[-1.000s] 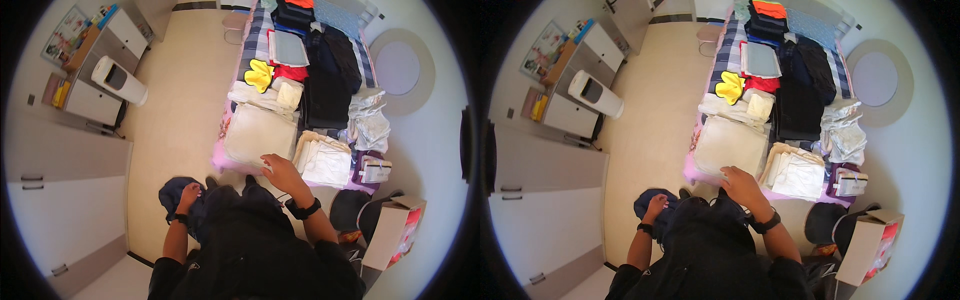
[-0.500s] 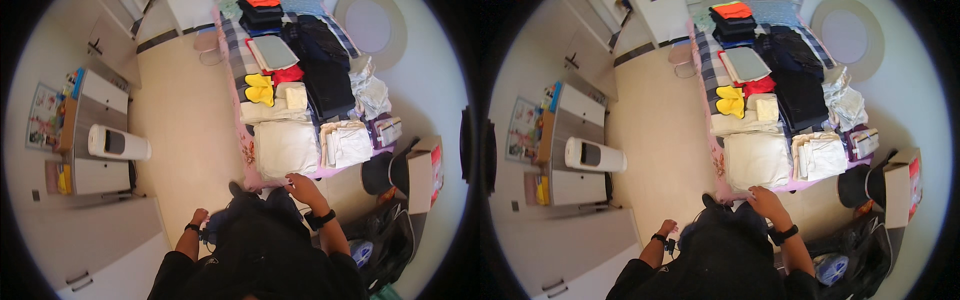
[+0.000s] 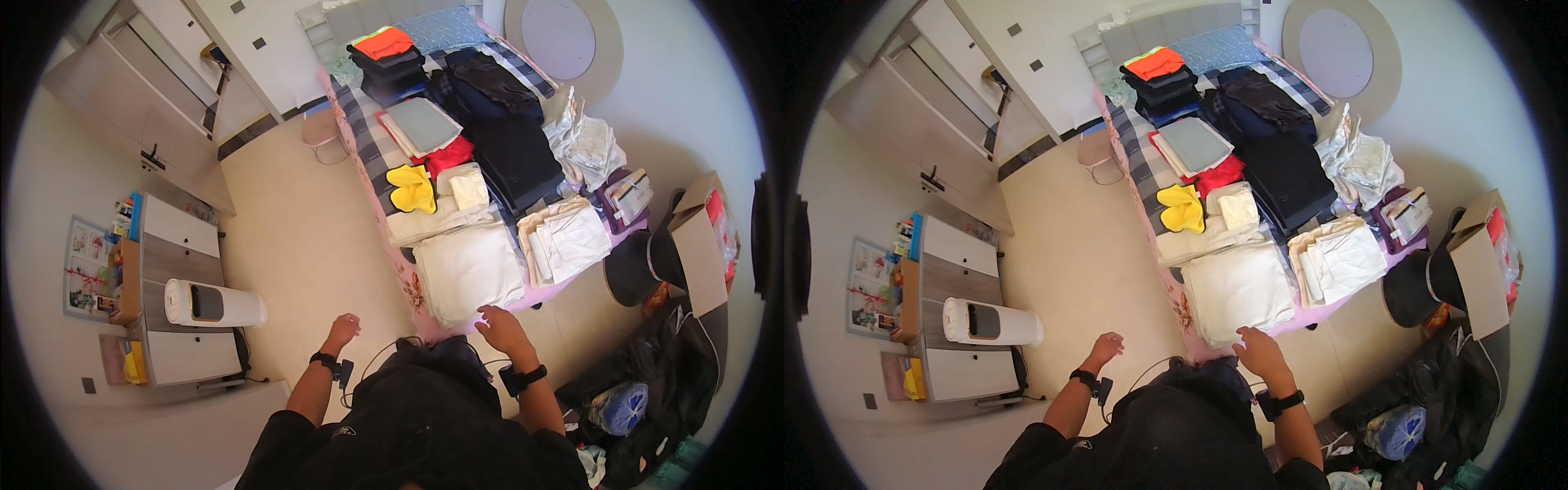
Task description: The person sorts a pile of white fabric items on a bed, handling them one at a time to check their shape and size before placing them into a new stack.
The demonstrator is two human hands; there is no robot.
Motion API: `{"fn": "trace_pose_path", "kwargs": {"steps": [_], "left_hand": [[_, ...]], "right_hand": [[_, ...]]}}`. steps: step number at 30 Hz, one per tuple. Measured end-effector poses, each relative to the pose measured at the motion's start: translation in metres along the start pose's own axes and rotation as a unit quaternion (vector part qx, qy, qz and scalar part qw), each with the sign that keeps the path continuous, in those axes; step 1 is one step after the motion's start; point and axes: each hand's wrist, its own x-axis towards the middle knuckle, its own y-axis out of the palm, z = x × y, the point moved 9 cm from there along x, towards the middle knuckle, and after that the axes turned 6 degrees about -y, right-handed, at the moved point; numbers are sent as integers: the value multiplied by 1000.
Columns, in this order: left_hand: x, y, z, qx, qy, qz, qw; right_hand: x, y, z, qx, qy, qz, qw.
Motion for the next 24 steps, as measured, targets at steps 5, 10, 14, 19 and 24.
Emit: {"fn": "trace_pose_path", "kwargs": {"steps": [5, 10, 14, 19, 24], "left_hand": [[-19, 23, -1, 67, -20, 12, 997], [-51, 24, 62, 65, -105, 26, 992], [-79, 22, 94, 36, -202, -1, 979], [-82, 32, 77, 12, -188, 6, 982], [-41, 31, 35, 45, -124, 25, 991]], "right_hand": [[15, -11, -14, 40, -19, -4, 999], [10, -18, -43, 34, -10, 9, 999], [10, -13, -64, 42, -19, 19, 999], [15, -22, -68, 41, -47, -8, 998], [21, -34, -72, 68, -8, -12, 998]]}}
